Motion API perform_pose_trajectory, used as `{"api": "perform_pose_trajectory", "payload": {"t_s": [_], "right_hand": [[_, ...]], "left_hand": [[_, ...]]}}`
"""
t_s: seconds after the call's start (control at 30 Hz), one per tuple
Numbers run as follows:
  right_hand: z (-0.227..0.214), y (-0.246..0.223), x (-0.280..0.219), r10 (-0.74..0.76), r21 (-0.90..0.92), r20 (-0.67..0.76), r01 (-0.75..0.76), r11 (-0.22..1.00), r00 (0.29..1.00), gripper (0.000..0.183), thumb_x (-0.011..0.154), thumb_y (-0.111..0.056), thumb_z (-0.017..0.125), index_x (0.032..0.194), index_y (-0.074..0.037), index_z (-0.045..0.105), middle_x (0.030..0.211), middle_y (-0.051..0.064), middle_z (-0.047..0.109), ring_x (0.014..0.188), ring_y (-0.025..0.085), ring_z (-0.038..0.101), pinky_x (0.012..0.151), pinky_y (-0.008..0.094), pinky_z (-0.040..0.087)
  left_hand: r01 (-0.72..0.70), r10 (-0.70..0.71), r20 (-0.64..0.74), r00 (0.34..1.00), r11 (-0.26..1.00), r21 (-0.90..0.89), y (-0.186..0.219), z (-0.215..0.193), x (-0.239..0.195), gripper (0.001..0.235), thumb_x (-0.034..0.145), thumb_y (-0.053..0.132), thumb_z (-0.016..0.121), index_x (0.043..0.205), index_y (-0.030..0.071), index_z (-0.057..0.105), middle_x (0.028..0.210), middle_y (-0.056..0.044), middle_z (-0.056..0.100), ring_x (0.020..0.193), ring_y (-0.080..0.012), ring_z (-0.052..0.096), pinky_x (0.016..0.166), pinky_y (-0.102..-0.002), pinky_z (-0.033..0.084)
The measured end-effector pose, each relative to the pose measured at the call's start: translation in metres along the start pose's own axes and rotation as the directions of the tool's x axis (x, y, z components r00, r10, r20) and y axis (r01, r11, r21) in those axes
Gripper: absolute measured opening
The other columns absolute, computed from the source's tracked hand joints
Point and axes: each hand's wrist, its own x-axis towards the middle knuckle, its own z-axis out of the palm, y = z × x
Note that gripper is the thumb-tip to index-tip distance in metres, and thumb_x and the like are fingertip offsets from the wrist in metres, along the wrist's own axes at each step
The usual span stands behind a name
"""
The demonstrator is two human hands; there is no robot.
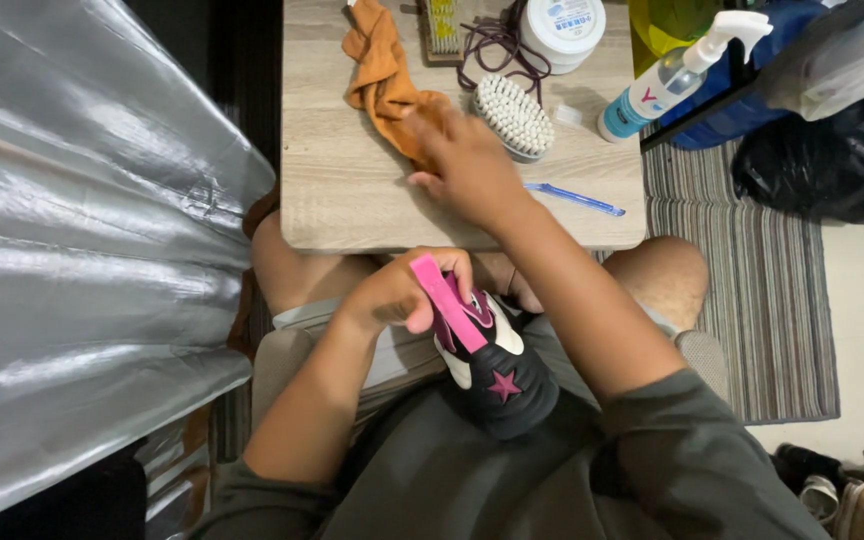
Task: The person cleans a black and pink sneaker by spraying it with a cleaning solution, scrubbing with a toothbrush, and wiping with a cloth. They focus on the upper and side panels, repeatedly applying spray and scrubbing before wiping off residue.
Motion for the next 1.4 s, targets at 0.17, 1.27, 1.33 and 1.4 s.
{"api": "perform_pose_trajectory", "payload": {"t_s": [0.17, 1.27, 1.33, 1.4], "right_hand": [[0.035, 0.026, -0.012, 0.05, 0.216, -0.035, -0.042, 0.975, 0.998, 0.032, 0.091, -0.009, 0.07, 0.123, -0.009, 0.068, 0.113, 0.018, 0.062, 0.104, 0.044, 0.064, 0.088, 0.052, 0.054], [-0.13, -0.089, -0.13, -0.052, 0.404, 0.204, -0.035, 0.914, 0.978, 0.016, 0.091, -0.01, 0.067, 0.106, -0.006, 0.071, 0.114, 0.013, 0.074, 0.103, 0.035, 0.07, 0.084, 0.044, 0.057], [-0.144, -0.093, -0.134, -0.041, 0.367, 0.357, -0.099, 0.925, 0.933, 0.014, 0.094, -0.013, 0.066, 0.104, -0.004, 0.069, 0.108, 0.01, 0.073, 0.096, 0.031, 0.068, 0.084, 0.039, 0.053], [-0.151, -0.095, -0.136, -0.022, 0.282, 0.424, -0.109, 0.953, 0.905, 0.008, 0.097, -0.014, 0.062, 0.093, -0.007, 0.065, 0.093, 0.006, 0.065, 0.085, 0.029, 0.062, 0.073, 0.041, 0.051]], "left_hand": [[-0.107, 0.106, -0.011, 0.994, 0.992, -0.062, -0.005, -0.012, 0.0, 0.097, 0.045, 0.085, 0.075, 0.09, -0.001, 0.07, 0.064, -0.001, 0.058, 0.057, -0.0039, 0.048, 0.053, -0.015, 0.035], [-0.099, 0.128, -0.18, 0.975, 0.982, 0.159, -0.05, -0.004, 0.014, 0.117, 0.076, 0.088, 0.008, 0.137, 0.002, 0.057, 0.133, -0.017, 0.064, 0.124, -0.027, 0.058, 0.113, -0.042, 0.047], [-0.099, 0.11, -0.1, 0.989, 0.989, 0.108, -0.055, -0.008, 0.012, 0.119, 0.075, 0.092, 0.013, 0.139, 0.001, 0.055, 0.14, -0.018, 0.06, 0.138, -0.0294, 0.052, 0.12, -0.041, 0.041], [-0.09, 0.099, -0.063, 0.993, 0.988, 0.126, -0.052, -0.005, 0.016, 0.117, 0.076, 0.092, 0.008, 0.126, 0.003, 0.065, 0.128, -0.015, 0.068, 0.128, -0.0286, 0.062, 0.115, -0.041, 0.046]]}}
